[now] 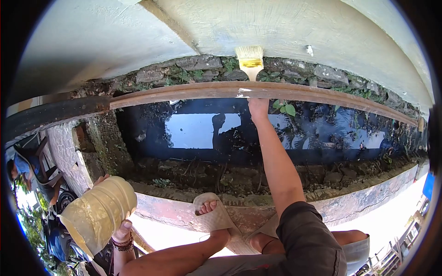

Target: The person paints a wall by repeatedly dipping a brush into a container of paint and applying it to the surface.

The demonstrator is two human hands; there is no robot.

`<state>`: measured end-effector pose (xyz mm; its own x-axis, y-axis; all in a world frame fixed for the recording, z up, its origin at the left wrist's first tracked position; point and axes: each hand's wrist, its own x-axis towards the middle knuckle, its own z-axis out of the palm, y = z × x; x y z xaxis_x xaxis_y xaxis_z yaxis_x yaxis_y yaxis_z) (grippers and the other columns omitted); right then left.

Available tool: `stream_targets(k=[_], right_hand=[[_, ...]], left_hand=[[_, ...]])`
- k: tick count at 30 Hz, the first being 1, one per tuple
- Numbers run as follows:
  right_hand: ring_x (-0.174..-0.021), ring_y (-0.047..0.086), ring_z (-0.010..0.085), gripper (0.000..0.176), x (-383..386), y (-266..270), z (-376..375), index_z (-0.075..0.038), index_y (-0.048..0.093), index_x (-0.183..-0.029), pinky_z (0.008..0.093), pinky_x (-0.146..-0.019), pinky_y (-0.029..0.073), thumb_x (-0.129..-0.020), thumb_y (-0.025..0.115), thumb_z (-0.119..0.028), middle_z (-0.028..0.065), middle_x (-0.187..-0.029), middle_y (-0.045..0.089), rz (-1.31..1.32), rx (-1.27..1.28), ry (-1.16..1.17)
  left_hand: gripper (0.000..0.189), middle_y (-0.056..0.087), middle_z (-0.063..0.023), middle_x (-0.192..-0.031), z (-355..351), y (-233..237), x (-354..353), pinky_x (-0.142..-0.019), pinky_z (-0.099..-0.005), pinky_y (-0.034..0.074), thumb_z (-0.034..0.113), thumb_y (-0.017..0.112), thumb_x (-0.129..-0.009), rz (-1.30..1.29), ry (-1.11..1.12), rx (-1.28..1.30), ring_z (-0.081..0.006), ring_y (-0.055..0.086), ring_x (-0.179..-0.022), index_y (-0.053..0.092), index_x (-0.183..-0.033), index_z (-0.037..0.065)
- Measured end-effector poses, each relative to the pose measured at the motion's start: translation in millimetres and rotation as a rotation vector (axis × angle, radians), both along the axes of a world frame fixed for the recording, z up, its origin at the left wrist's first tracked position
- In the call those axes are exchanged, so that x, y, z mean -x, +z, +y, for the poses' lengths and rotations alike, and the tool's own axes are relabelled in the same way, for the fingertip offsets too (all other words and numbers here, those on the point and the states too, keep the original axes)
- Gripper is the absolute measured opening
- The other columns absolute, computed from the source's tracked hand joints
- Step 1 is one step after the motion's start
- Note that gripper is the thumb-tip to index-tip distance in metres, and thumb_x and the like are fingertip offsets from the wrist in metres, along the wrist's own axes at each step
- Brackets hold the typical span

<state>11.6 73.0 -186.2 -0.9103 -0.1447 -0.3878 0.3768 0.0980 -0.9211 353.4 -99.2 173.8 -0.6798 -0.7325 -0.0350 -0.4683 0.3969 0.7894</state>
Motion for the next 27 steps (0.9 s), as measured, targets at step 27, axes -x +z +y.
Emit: stream_targets(k=[27], right_hand=[[-0.064,0.043,0.0032,0.038,35.7,-9.6,-1.1,-0.004,0.054,-0.118,0.0212,-0.054,0.037,-0.097,0.056,-0.035,-0.005,-0.073,0.05,0.279,0.222,0.282]], left_hand=[[0.121,0.037,-0.0221,-0.139,6.0,-4.0,3.1,-0.105,-0.0443,0.037,0.061,0.083,-0.058,0.002,0.015,-0.032,-0.0321,0.043,-0.126,0.019,-0.143,0.003]])
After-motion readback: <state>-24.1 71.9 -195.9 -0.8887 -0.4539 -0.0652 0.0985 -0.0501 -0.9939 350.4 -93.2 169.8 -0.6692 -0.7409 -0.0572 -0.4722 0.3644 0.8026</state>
